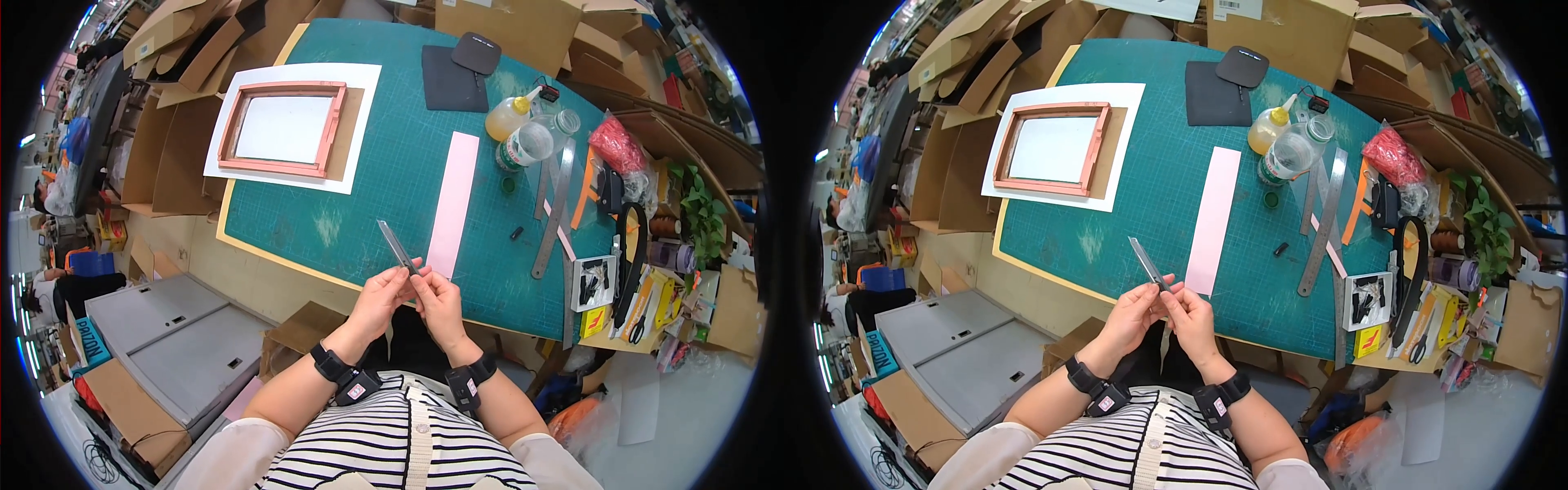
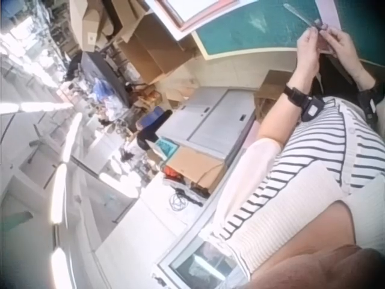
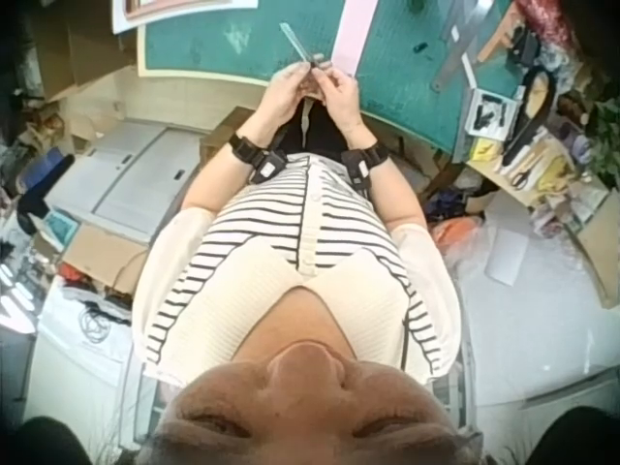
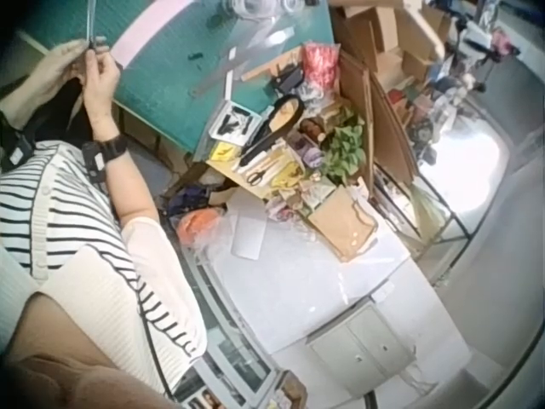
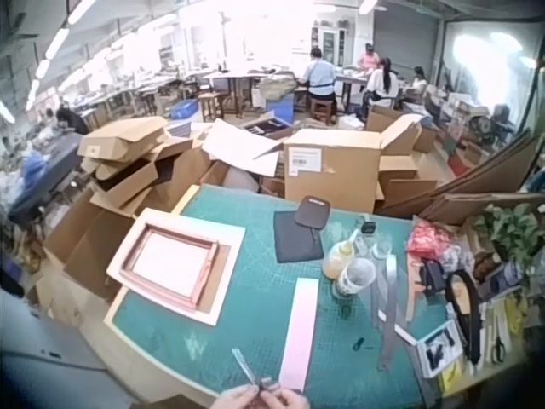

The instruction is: The person is cutting and preparing leather pieces in a workshop using a ruler and utility knife.

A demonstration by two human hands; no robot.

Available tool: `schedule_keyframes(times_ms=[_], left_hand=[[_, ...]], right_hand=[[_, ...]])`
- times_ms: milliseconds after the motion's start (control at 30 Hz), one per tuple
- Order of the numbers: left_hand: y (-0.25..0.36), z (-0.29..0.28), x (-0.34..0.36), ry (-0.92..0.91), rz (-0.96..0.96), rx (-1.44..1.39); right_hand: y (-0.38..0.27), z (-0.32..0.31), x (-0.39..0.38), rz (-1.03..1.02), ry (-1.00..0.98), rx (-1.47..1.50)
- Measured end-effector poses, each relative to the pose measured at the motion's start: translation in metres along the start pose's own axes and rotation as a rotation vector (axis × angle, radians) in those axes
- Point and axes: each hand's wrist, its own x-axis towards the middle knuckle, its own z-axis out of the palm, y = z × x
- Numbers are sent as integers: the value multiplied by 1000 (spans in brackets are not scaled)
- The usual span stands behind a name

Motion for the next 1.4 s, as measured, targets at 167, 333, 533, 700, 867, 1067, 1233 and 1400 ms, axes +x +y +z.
schedule_keyframes(times_ms=[167, 333, 533, 700, 867, 1067, 1233, 1400], left_hand=[[-1, 2, 2, -19, 44, 93], [1, -4, 1, -101, 64, 145], [-7, 6, 1, -1, 55, 214], [-4, 2, 0, -16, 64, 55], [1, -14, 6, 21, 66, 138], [14, -34, 3, 141, 78, 32], [19, -32, 7, 176, 142, -42], [24, -27, 4, 194, 156, -67]], right_hand=[[5, -2, 2, -29, 46, 20], [-6, 8, -1, 121, -40, 95], [17, 10, -1, 86, 70, 262], [10, 14, -1, 53, 113, 7], [-1, -41, 20, -40, 51, -277], [-29, -141, 60, -213, 764, -883], [-11, -149, 75, -474, 761, -1029], [-6, -106, 47, -213, 356, -448]])
